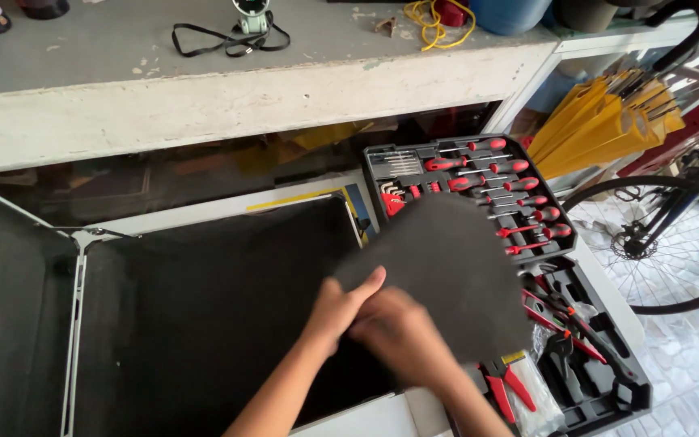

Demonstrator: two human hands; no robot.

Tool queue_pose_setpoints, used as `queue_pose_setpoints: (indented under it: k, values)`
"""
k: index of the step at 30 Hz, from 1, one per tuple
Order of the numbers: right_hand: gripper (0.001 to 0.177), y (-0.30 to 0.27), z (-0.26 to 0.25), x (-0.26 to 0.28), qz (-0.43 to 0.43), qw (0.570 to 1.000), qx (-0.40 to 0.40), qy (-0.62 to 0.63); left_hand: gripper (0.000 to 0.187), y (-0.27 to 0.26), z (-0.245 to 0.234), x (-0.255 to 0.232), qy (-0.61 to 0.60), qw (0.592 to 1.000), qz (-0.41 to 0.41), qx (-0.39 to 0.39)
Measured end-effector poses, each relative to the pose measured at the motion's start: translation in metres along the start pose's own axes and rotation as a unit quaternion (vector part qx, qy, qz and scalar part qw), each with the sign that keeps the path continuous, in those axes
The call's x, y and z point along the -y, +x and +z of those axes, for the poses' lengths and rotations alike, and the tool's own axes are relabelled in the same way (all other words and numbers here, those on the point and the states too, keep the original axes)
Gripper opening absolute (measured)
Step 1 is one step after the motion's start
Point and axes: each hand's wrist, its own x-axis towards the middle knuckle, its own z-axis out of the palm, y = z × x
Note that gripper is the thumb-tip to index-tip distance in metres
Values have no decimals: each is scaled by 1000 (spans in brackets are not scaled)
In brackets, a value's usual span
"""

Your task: Clean and organize a large briefcase-style toolbox and its components.

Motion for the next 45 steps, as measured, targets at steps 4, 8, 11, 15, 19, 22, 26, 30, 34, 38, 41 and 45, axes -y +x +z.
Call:
queue_pose_setpoints:
  k: [4, 8, 11, 15, 19, 22, 26, 30, 34, 38, 41, 45]
  values:
    - [21, 8, 14, -8, 114, 992, 22, 58, 36, 3, -72, 14, 208, 936, 257, -123]
    - [50, 13, 19, -86, 62, 933, -290, -203, 52, -27, -181, 9, 265, 922, 162, -231]
    - [63, 19, 35, -101, 161, 938, -237, -195, 65, -40, -251, 22, 222, 932, 141, -250]
    - [63, 42, 84, -75, 89, 959, -151, -222, 61, -29, -322, 75, 155, 929, -3, -336]
    - [61, 56, 111, -76, 53, 949, -148, -275, 46, -1, -354, 114, 98, 916, 26, -388]
    - [59, 59, 123, -82, 40, 926, -113, -359, 44, 12, -366, 122, 173, 903, -43, -390]
    - [61, 55, 141, -99, 78, 915, 3, -397, 52, 17, -366, 124, 392, 843, -54, -365]
    - [77, 43, 161, -121, 307, 886, 84, -337, 56, 1, -347, 102, 406, 846, -90, -333]
    - [85, 37, 165, -136, 330, 877, 84, -338, 72, -6, -340, 102, 386, 837, -149, -358]
    - [77, 40, 167, -147, 319, 913, 40, -252, 91, -18, -320, 83, 448, 816, -87, -355]
    - [68, 44, 168, -135, 310, 926, 13, -214, 75, -20, -311, 81, 509, 788, -97, -333]
    - [64, 55, 176, -159, 386, 917, -50, -85, 53, -4, -338, 113, 495, 795, -123, -329]
